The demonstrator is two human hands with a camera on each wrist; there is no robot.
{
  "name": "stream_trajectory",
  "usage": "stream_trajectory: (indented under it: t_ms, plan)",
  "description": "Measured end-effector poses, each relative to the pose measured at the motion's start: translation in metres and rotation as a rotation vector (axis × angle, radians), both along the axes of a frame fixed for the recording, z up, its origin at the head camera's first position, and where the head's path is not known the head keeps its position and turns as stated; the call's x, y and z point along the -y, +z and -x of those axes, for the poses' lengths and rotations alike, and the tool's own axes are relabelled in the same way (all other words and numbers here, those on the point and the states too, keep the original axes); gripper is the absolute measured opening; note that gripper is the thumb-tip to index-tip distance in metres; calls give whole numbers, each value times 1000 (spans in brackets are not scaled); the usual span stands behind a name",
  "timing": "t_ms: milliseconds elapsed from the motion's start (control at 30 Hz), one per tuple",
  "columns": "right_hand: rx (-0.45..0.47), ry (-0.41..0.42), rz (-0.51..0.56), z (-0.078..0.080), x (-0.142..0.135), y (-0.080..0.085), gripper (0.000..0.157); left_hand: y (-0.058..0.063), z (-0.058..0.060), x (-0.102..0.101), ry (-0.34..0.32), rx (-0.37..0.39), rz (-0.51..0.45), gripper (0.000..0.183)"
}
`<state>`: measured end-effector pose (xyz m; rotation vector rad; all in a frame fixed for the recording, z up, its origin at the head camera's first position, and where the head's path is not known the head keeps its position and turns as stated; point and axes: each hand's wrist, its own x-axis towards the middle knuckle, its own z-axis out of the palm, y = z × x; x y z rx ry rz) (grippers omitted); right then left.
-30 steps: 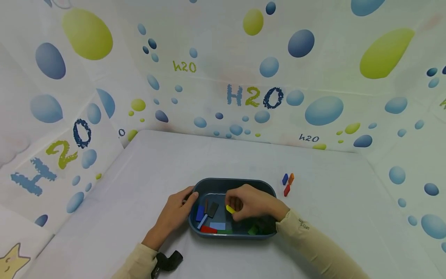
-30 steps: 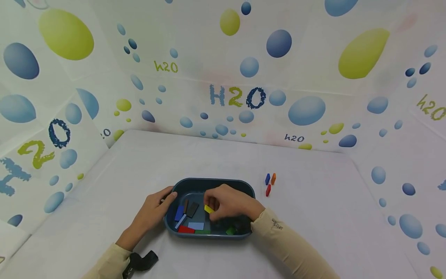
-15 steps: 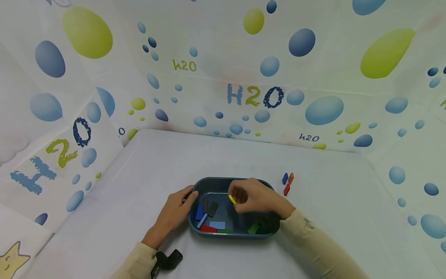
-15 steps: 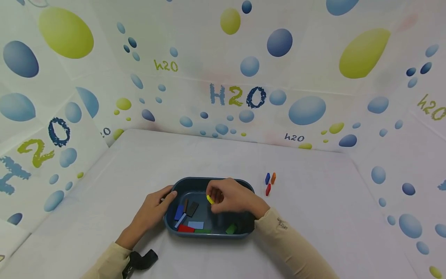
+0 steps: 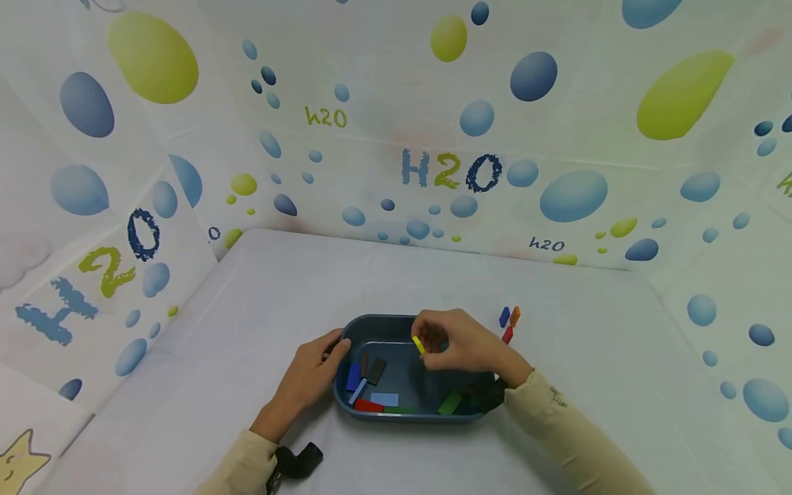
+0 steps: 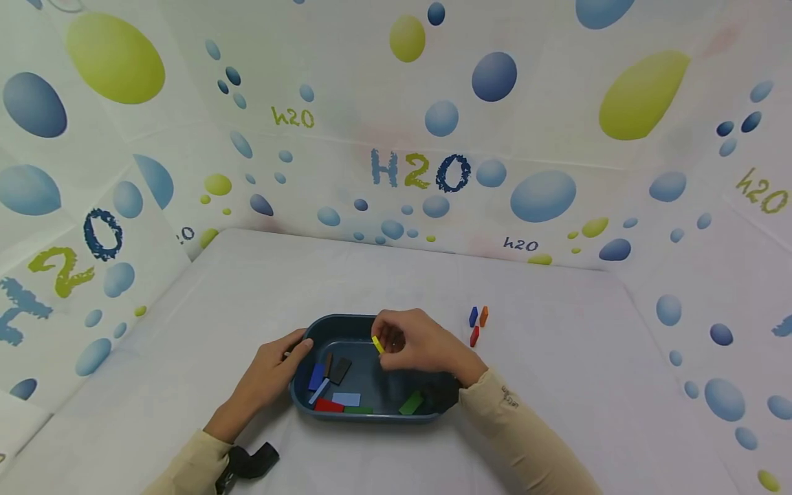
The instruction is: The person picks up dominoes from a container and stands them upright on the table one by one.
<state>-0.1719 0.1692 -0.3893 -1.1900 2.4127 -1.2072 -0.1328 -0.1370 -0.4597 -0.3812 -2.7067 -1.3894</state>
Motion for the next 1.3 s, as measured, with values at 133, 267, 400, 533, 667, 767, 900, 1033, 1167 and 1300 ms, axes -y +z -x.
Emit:
stream_trajectory:
  t_ms: [133,267,400,533,667,767,900,1033,1167,1300]
  plan:
    - [9,-13,16,-2,-3,4,30,0,-1,0,5,1,3,41]
    - [9,-33,29,-3,-7,7,30,-1,-2,1,8,-3,-1,40]
    - [-1,-43,55,-4,-12,10,28,-1,-2,1,8,-2,0,41]
    - [-18,-57,75,-5,-17,12,26,-1,-2,1,8,2,0,41]
    - [-20,-79,86,-5,-24,15,25,-2,-2,1,4,-3,-5,40]
    - [-21,-89,98,-5,-30,16,25,-2,-1,0,4,-14,-2,39]
    - [-42,-96,123,-5,-38,17,25,-2,-1,0,1,-24,-1,39]
    - [-60,-116,137,-5,-47,18,26,-1,-1,0,2,-23,-3,39]
    - [-84,-146,142,-5,-56,18,26,-1,-1,-1,6,-16,-2,40]
    - [-120,-177,148,-7,-66,18,28,0,0,-1,7,-6,-6,41]
